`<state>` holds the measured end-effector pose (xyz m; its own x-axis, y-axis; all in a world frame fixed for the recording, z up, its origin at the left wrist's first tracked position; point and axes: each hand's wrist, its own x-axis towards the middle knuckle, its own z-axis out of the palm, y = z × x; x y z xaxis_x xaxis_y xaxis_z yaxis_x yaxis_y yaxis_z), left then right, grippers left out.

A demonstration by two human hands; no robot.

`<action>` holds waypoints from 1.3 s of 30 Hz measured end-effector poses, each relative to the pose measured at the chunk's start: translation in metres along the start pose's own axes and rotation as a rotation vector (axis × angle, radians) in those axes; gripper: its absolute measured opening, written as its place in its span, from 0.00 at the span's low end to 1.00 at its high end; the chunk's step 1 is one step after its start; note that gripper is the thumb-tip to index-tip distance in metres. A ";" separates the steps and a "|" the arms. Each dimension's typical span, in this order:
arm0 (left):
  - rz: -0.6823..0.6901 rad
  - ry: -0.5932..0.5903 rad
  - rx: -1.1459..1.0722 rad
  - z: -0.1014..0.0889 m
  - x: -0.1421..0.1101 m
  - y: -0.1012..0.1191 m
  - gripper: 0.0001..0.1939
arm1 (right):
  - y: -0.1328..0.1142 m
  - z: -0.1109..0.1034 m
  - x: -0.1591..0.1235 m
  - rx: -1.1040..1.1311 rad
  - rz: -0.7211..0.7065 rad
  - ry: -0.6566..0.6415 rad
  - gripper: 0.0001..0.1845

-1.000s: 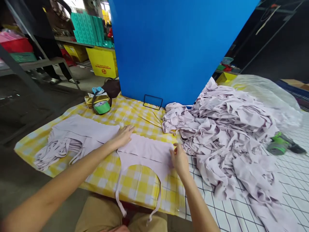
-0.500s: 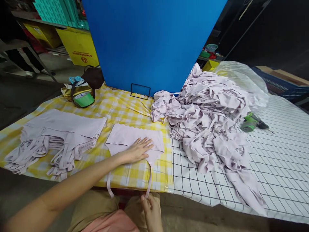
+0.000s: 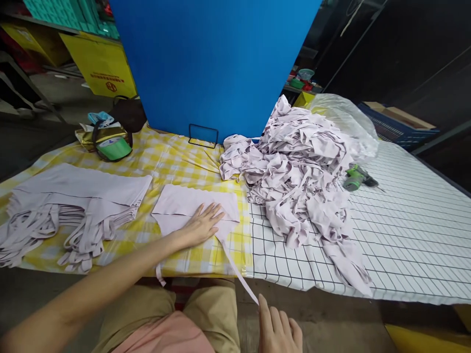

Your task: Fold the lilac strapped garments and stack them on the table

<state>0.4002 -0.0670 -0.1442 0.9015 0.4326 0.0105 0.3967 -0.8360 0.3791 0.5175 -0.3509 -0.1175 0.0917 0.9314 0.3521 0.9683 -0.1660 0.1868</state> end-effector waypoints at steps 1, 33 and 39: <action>0.016 0.020 -0.009 0.001 -0.004 0.008 0.26 | 0.001 -0.004 0.004 0.000 -0.022 0.010 0.20; -0.267 -0.061 -1.380 -0.005 -0.013 0.085 0.23 | 0.036 -0.010 0.178 0.791 -0.046 -0.586 0.06; -0.355 -0.060 -1.691 -0.002 -0.013 0.083 0.28 | 0.036 0.020 0.167 0.586 -0.067 -0.258 0.10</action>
<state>0.4209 -0.1411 -0.1110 0.8377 0.4574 -0.2985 -0.0093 0.5585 0.8295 0.5729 -0.1950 -0.0708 0.0092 0.9938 0.1111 0.9336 0.0312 -0.3569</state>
